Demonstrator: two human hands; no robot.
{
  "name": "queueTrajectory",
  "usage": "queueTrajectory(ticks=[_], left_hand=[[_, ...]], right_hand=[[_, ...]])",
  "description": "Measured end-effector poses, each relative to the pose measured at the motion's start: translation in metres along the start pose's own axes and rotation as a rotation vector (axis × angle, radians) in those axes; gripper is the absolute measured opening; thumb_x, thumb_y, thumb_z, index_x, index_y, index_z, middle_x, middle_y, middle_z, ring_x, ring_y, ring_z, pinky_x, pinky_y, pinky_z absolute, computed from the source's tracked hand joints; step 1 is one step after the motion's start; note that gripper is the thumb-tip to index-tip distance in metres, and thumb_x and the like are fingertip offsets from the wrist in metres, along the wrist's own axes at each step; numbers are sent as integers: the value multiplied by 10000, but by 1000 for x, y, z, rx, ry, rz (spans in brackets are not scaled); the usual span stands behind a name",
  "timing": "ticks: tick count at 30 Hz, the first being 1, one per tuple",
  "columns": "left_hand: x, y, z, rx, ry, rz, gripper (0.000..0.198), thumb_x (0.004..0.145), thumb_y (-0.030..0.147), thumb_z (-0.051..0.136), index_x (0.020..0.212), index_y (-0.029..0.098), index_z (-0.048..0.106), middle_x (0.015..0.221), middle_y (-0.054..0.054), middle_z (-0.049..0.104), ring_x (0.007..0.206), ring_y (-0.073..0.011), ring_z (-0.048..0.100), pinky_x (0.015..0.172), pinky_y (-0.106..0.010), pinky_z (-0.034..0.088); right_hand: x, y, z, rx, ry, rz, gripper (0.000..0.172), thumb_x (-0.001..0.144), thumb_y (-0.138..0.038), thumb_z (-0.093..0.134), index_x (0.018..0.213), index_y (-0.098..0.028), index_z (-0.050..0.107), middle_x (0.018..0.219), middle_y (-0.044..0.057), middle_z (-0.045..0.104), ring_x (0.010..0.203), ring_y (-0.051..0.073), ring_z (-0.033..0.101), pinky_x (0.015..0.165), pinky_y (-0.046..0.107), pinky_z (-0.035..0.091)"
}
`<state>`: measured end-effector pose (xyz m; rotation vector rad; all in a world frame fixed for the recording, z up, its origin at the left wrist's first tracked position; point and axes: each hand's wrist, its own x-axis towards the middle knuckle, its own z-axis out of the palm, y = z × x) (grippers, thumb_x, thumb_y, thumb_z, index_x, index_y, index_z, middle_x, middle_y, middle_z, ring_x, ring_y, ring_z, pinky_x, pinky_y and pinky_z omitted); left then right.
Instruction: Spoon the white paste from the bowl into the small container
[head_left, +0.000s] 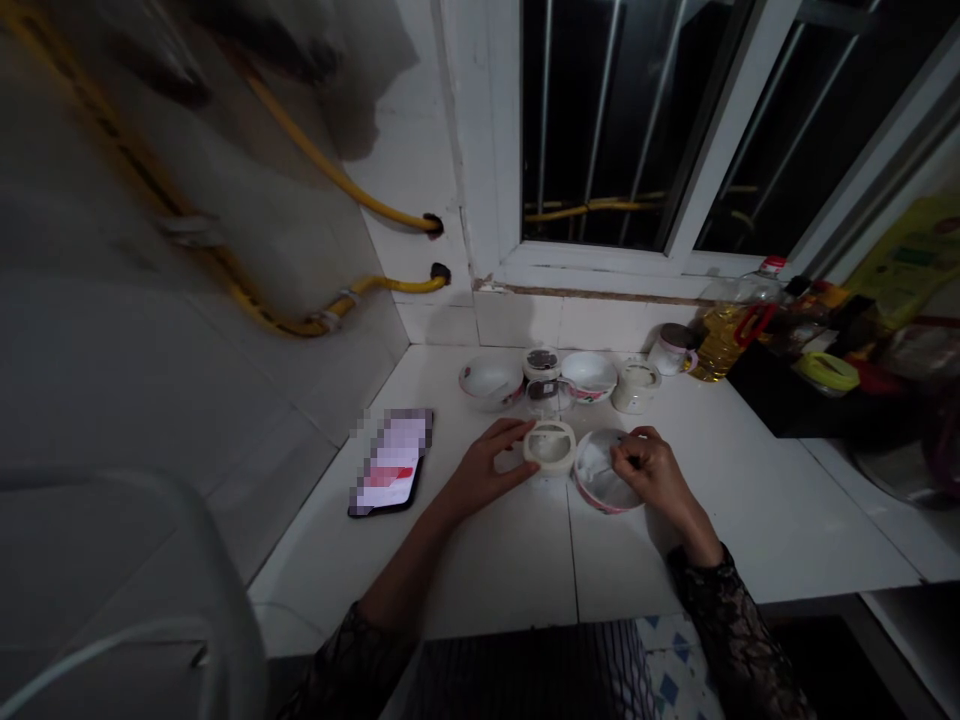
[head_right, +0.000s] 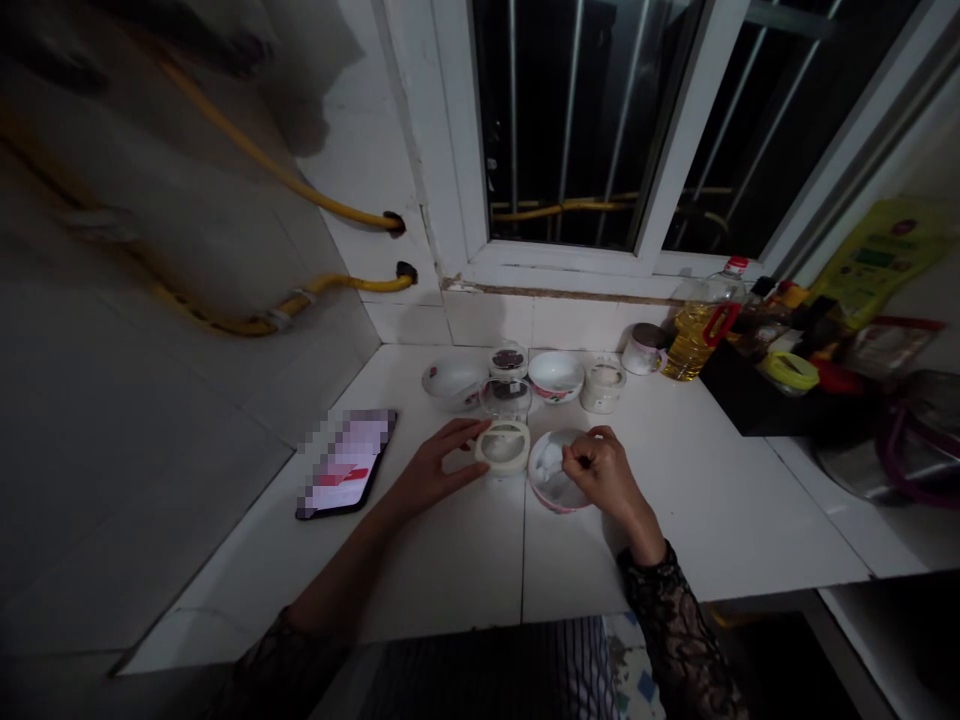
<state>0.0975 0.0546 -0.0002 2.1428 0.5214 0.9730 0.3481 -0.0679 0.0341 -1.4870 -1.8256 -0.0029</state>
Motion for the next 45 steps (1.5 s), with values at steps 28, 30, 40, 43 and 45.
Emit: queueTrajectory(ticks=[28,30,40,43,45], left_hand=[[0,-2,0,-6,1,-2,504,847,373,701,1328,261,600,1262,-101,616,1137,-237,614,868,-347,568],[-1,-3,1,-6,3,-6,508,845,382,701,1330,271,599,1267,-99,614,1140,-240,611,872,-350,567],[0,0,0,-7,-2,-5,501,849,389,697,1325,264,603,1250,-104,625,1124,-242,615,863,-358,570],[0,1,-1,0,-4,-7,496,852,387,692,1325,266,603,1251,-103,624,1124,-242,618,865,-359,572],[0,0,0,5,4,4,494,852,386,692,1323,267,603,1247,-99,626,1123,-241,620,867,-361,572]], right_hand=[[10,-24,-6,46,498,154,387,896,-322,542,538,-212,445,505,-42,451,527,106,422,595,257,403],[14,-36,1,-132,494,-123,323,917,-211,538,598,-209,485,526,-54,495,528,98,439,738,287,440],[10,-26,-6,-326,373,-263,334,950,-200,489,617,-222,479,515,-60,523,472,90,434,846,333,415],[8,-4,-22,-303,189,-106,381,948,-269,482,571,-222,454,476,-59,480,458,96,401,800,314,410],[8,6,-28,-323,83,-59,378,935,-278,491,562,-217,466,476,-51,495,458,97,395,796,313,393]])
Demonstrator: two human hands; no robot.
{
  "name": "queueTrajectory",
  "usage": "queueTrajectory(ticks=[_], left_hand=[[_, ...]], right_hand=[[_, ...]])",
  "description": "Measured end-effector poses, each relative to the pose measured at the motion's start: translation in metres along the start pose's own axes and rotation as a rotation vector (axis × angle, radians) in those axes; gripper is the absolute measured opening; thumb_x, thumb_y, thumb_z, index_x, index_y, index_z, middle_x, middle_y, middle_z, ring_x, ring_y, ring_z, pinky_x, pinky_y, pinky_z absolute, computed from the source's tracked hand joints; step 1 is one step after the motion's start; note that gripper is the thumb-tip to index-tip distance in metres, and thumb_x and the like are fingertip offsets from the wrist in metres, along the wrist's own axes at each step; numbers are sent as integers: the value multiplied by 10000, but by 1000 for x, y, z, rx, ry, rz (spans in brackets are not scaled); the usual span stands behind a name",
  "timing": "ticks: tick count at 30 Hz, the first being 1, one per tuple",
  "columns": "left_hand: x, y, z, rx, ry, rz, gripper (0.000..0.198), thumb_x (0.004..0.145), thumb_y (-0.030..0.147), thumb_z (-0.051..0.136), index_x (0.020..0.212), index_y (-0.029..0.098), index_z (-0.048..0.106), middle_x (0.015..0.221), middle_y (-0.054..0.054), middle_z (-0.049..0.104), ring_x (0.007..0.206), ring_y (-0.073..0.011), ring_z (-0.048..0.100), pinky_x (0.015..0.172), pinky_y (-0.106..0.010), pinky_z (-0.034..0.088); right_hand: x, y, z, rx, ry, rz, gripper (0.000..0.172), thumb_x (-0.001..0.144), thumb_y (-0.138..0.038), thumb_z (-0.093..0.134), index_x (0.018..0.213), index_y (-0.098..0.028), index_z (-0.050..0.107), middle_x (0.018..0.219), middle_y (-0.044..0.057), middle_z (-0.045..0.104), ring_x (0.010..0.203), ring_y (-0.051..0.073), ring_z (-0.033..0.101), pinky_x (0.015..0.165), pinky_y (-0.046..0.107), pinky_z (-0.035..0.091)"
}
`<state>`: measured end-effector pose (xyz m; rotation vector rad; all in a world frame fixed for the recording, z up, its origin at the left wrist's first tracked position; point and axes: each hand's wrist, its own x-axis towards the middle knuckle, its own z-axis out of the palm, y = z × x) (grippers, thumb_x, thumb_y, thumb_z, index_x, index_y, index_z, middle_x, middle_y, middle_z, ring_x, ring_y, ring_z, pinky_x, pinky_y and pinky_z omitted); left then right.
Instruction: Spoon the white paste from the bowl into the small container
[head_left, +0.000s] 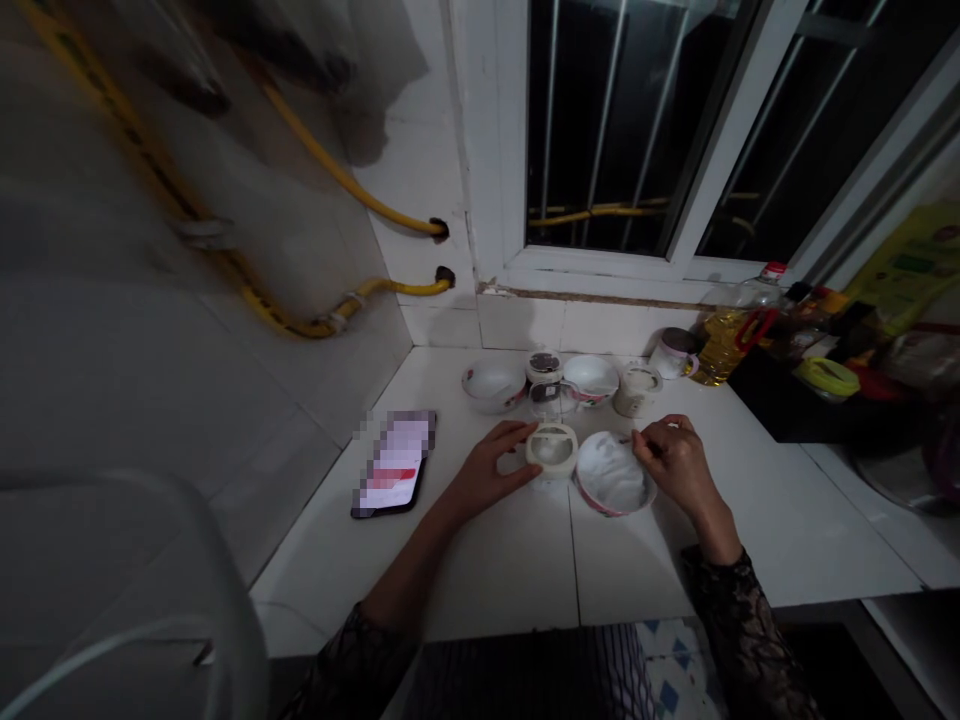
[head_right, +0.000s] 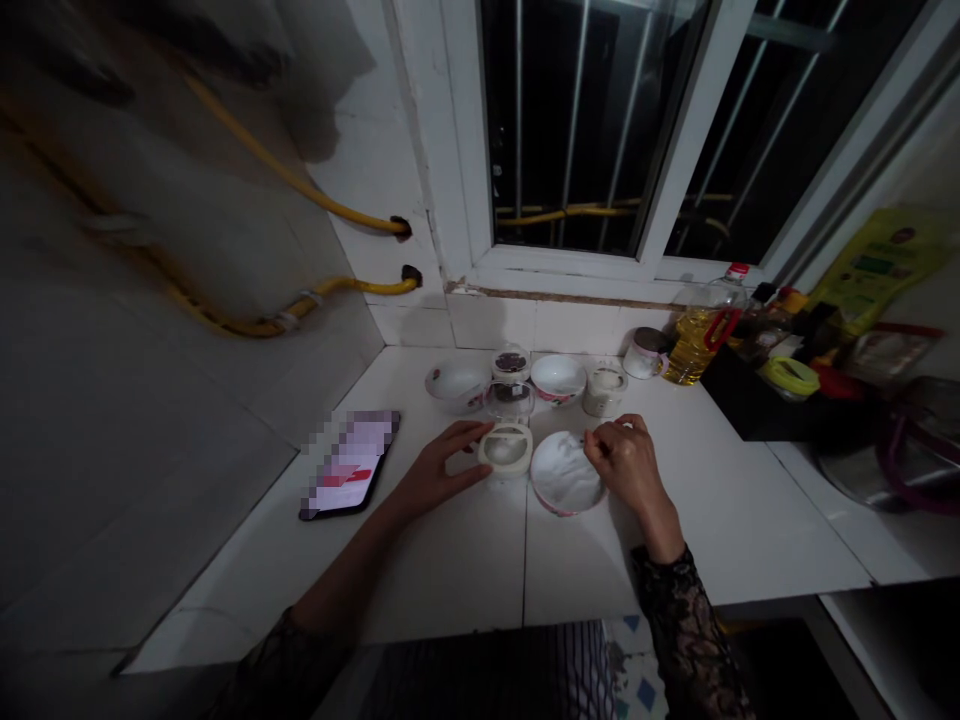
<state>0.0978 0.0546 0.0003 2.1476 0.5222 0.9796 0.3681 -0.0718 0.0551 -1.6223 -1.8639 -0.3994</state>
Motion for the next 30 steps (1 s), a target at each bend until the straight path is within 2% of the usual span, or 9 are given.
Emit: queueTrajectory(ticks=[3,6,11,16,19,25,30], left_hand=[[0,-1,1,1,10,12,493,854,386,690,1323,262,602,1245,-98,626,1109,-236,626,856,-357,575],[0,-1,0,0,-1,-1,501,854,397,691,1328,267,598,1251,-97,623,1114,-235,624,859,-354,575],[0,-1,-1,5,-10,-5,506,855,384,693,1333,249,598,1257,-108,621,1127,-236,618,869,-344,567],[-1,-3,0,6,-6,-11,506,849,386,696,1331,263,600,1258,-108,622,1125,-243,617,873,-365,568],[-1,-3,0,5,-6,-17,513,846,386,700,1333,262,598,1263,-110,618,1122,-241,617,885,-372,565],[-1,-2,0,-4,1,-7,498,850,386,694,1325,269,602,1255,-99,620,1133,-237,615,876,-359,569],[-1,-3,0,-8,-1,-2,502,851,401,692,1325,261,603,1261,-104,622,1133,-245,617,847,-346,569]], right_hand=[[-1,4,2,-23,-77,4,367,924,-262,489,561,-210,479,494,-32,534,468,99,404,806,320,370],[-3,-5,8,47,-148,-32,357,921,-240,477,566,-207,467,499,-39,530,469,92,386,815,310,374],[-3,-18,11,270,-224,-61,396,919,-243,460,532,-205,386,459,-88,382,457,78,292,827,295,392],[-3,-18,6,478,-339,16,457,914,-341,493,510,-207,326,475,-90,302,481,83,261,843,301,415],[-4,-15,3,540,-327,109,480,895,-388,510,500,-213,302,479,-76,284,509,96,298,835,306,422],[-8,1,-5,516,-285,274,460,848,-440,523,479,-223,355,503,-21,366,586,138,410,595,266,364],[-9,13,-22,459,-232,295,441,823,-413,561,472,-217,380,513,-17,394,610,143,425,599,265,366]])
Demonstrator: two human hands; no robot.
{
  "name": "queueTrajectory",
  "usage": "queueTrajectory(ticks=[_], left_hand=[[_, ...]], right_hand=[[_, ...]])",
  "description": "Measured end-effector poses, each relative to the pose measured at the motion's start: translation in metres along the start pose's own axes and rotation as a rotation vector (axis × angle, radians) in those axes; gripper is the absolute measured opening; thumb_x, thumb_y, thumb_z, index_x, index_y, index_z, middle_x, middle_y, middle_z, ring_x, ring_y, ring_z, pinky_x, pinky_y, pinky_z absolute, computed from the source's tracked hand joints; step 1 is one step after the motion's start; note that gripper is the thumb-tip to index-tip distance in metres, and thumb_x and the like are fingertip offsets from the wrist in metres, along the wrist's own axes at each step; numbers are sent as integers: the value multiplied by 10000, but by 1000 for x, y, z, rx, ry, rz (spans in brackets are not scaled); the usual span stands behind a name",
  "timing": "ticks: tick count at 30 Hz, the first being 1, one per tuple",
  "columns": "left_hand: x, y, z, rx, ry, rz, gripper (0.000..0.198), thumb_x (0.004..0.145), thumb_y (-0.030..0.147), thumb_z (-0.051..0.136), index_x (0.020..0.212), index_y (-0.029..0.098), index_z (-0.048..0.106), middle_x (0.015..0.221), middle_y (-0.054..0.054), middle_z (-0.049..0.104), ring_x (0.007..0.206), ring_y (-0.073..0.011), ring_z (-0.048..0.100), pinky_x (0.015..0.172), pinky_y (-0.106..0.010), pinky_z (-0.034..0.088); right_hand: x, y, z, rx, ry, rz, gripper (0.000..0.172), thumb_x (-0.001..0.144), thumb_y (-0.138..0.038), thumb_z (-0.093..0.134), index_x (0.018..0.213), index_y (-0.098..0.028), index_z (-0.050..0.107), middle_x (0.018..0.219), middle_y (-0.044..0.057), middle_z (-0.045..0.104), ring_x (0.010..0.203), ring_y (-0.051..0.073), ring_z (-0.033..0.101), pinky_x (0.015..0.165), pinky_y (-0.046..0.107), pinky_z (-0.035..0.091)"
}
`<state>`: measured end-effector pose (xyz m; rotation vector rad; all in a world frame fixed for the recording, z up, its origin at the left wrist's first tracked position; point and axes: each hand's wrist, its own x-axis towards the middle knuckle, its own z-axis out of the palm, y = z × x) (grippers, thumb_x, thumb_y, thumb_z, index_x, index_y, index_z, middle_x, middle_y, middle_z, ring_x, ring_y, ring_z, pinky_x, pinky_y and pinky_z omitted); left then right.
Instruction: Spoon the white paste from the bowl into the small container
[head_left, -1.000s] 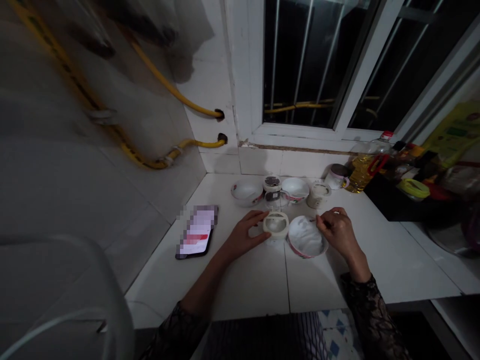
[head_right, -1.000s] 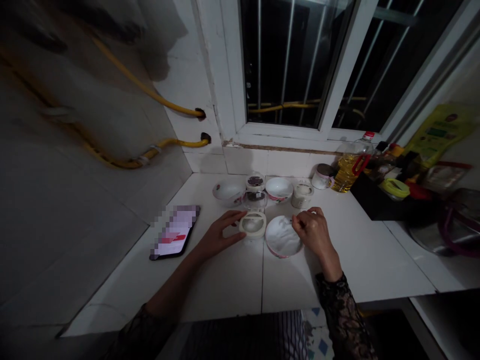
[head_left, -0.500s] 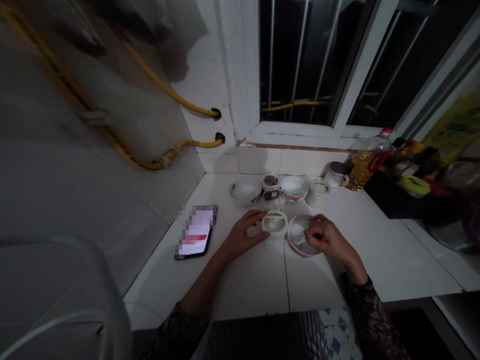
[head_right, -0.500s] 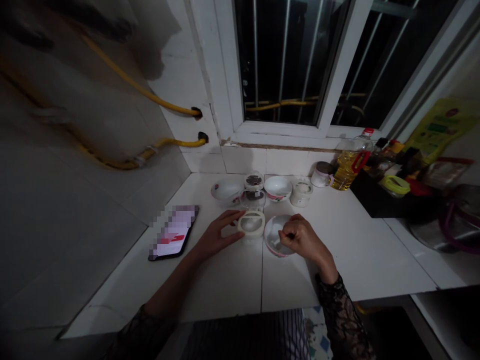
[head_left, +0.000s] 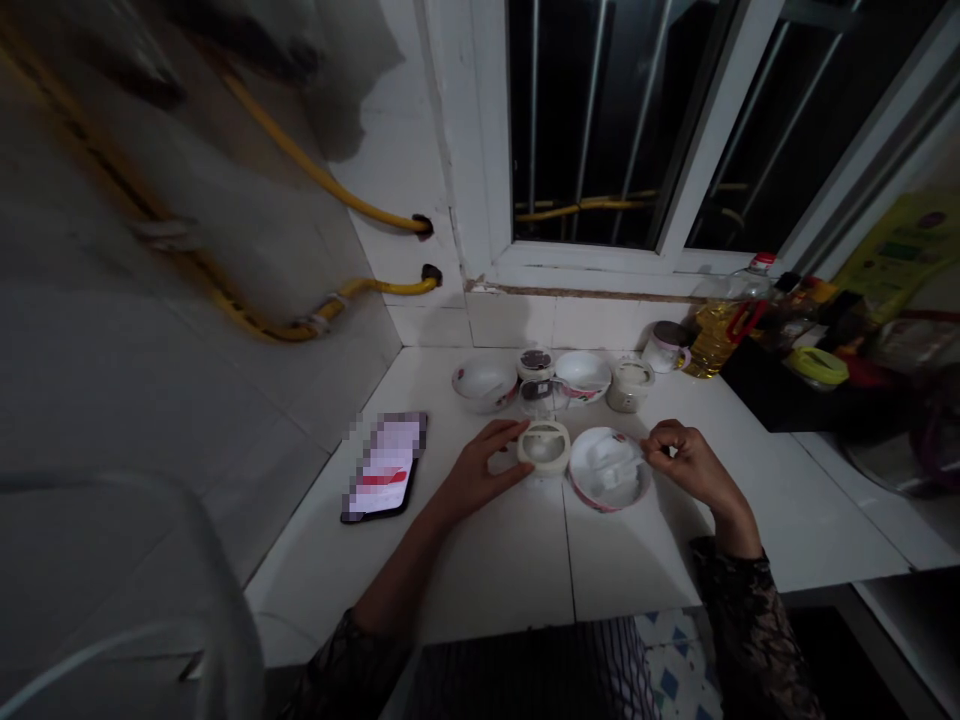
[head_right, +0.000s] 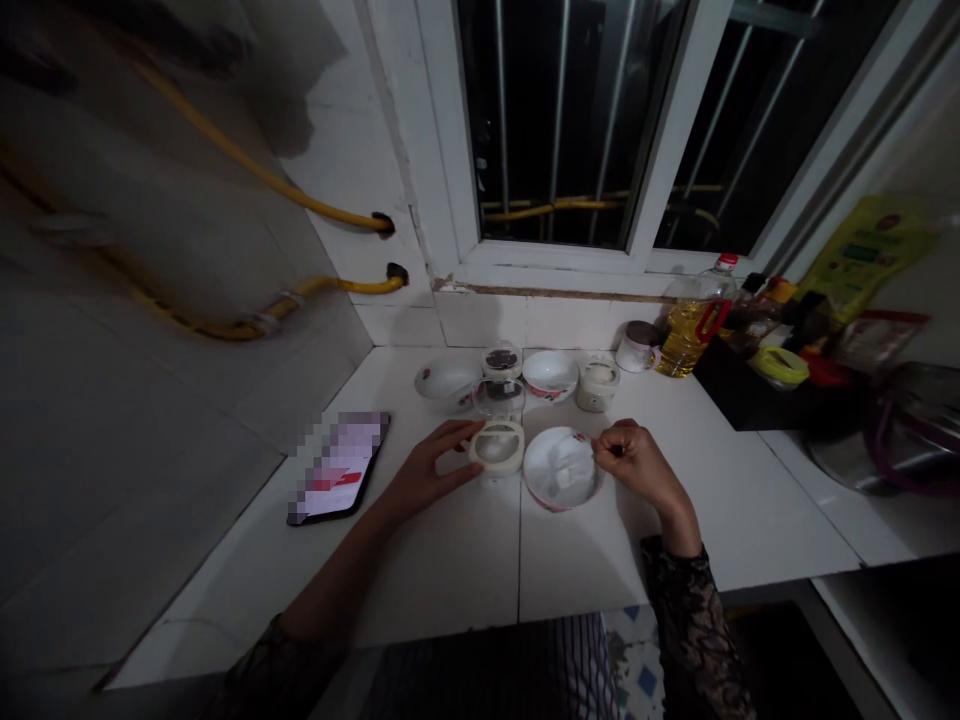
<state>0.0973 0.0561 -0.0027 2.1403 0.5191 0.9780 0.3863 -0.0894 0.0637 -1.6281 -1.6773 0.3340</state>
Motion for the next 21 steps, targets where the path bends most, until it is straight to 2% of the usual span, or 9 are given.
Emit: queueTrajectory(ticks=[4,9,16,21], left_hand=[[0,0,0,2,-2,-9,503,850,390,694,1328,261,603,1272,-107,618,1143,-245,612,854,-345,564],[0,0,0,-3,-5,-5,506,851,386,694,1334,271,597,1273,-104,619,1146,-243,612,848,-340,567],[0,0,0,6,1,11,496,849,385,697,1326,280,606,1254,-101,630,1123,-246,621,839,-345,574],[0,0,0,3,-2,-2,496,854,389,692,1330,286,600,1262,-98,625,1128,-243,618,852,-346,568]], right_hand=[[-1,-6,-2,-49,-78,-14,430,828,-384,553,476,-215,373,508,-23,381,600,134,412,620,265,368],[0,-12,15,44,-193,-2,469,844,-420,504,479,-225,285,496,-31,276,578,125,348,589,251,360],[2,2,15,147,-111,100,506,800,-500,550,489,-217,268,530,-39,258,534,93,273,503,240,264],[1,4,13,239,-25,208,490,761,-539,560,498,-216,302,537,-48,230,536,79,233,503,239,235]])
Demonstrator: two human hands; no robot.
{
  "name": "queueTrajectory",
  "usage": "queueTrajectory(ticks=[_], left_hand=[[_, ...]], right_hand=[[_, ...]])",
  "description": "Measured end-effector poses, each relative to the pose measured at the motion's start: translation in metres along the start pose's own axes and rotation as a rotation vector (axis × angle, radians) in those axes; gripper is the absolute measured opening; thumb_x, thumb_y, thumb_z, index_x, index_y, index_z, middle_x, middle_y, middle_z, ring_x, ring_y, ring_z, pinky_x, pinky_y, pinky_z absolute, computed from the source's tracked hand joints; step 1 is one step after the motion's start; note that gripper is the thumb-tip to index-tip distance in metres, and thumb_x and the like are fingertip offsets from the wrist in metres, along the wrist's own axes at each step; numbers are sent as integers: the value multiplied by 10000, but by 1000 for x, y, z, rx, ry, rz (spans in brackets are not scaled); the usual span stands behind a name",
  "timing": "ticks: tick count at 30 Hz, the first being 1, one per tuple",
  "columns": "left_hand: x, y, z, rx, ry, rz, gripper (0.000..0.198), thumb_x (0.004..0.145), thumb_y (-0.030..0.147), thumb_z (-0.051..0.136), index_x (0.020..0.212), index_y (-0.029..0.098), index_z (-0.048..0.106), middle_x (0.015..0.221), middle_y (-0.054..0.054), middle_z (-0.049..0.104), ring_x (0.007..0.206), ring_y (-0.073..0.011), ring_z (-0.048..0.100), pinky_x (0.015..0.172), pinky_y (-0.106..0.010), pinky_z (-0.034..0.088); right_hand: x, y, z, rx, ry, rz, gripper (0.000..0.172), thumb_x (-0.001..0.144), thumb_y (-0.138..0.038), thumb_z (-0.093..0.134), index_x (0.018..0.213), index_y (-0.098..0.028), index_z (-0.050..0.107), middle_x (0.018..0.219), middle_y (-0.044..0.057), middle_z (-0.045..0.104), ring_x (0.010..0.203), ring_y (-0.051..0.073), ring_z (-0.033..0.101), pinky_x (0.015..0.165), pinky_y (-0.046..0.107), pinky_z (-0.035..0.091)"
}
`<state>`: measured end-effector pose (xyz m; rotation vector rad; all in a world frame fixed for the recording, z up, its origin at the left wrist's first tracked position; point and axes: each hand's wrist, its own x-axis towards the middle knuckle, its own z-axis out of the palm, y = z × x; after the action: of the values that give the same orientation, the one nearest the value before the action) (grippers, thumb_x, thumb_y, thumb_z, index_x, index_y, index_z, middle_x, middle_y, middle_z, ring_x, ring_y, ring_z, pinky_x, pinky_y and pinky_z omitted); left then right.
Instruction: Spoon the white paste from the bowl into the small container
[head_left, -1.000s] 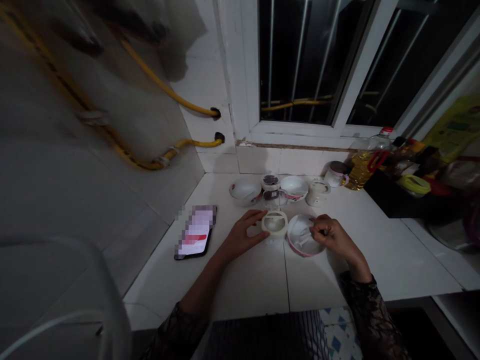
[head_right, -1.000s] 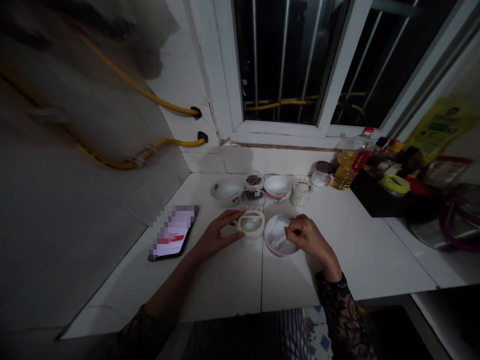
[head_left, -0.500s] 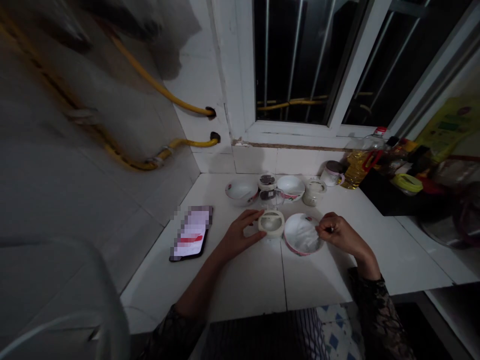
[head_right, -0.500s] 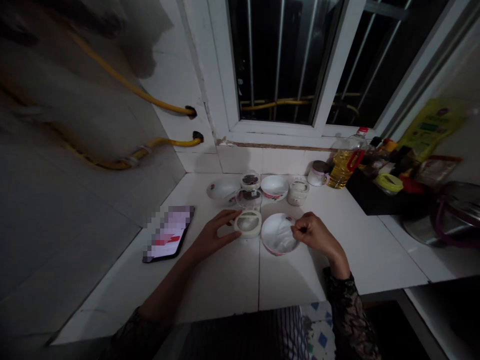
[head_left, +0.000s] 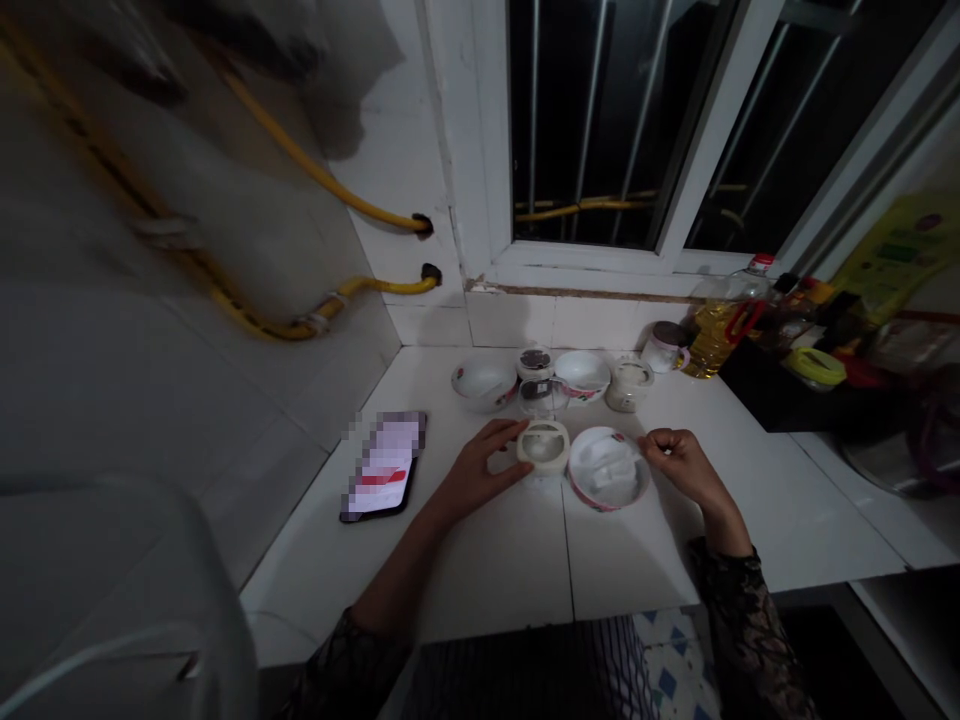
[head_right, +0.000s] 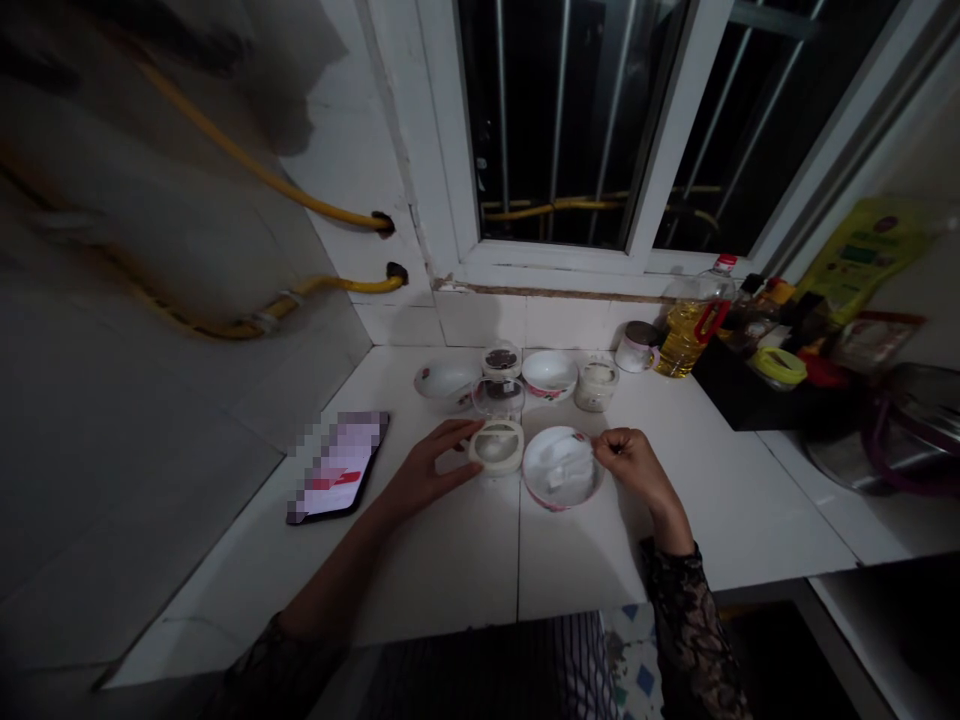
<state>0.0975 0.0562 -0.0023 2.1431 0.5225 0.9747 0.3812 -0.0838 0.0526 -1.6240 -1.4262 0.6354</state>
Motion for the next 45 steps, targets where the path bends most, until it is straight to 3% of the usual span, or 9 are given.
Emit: queueTrajectory(ticks=[9,14,16,19,22,25,32,39,45], left_hand=[[0,1,1,5,3,-5,496,849,389,693,1323,273,605,1264,-97,620,1130,-242,618,855,-347,574],[0,2,-1,7,-6,-15,498,850,401,692,1322,268,604,1258,-97,621,1132,-246,618,861,-353,572],[0,3,-1,3,-5,-14,501,851,406,690,1323,259,603,1260,-100,618,1134,-248,617,858,-352,572],[0,3,0,-2,-6,-6,504,858,396,685,1332,251,596,1262,-106,616,1138,-246,615,866,-349,567],[0,2,1,-6,0,8,497,856,382,689,1328,252,600,1255,-105,620,1139,-244,613,874,-352,566],[0,0,1,-11,8,13,496,853,386,692,1324,258,603,1253,-101,622,1132,-242,615,864,-352,570],[0,2,0,-12,7,-3,494,851,399,690,1319,264,610,1256,-102,624,1112,-242,621,866,-361,573],[0,0,2,-14,5,-3,502,847,406,695,1323,271,605,1249,-95,617,1125,-239,613,850,-347,572],[0,0,1,-6,-1,-9,500,849,400,697,1322,268,606,1262,-99,616,1133,-238,613,855,-339,569]], right_hand=[[0,2,0,70,132,92,532,724,-601,581,481,-231,287,509,-64,200,497,65,176,465,248,164],[0,-11,9,58,282,17,525,793,-576,567,483,-228,325,461,-65,262,455,72,221,443,247,202],[1,-21,21,-11,381,-111,493,854,-522,536,503,-221,363,468,-56,322,466,85,289,463,246,258],[2,-35,43,-231,520,-437,405,925,-335,513,550,-214,424,502,-45,426,529,106,424,616,262,397],[4,-43,61,-519,471,-788,337,934,-195,518,601,-214,468,516,-65,476,509,92,428,801,303,431],[3,-43,66,-677,430,-965,299,919,-157,549,634,-218,486,541,-69,524,510,90,444,853,317,424],[0,-29,29,-488,506,-721,332,925,-186,528,603,-220,459,487,-85,466,450,84,399,809,327,446],[-11,-20,-23,-700,214,-463,379,900,-278,521,535,-217,443,461,-63,452,448,93,335,795,315,419],[-5,-11,-13,-629,63,-248,402,856,-335,477,487,-213,372,454,-36,361,507,113,394,601,266,340]])
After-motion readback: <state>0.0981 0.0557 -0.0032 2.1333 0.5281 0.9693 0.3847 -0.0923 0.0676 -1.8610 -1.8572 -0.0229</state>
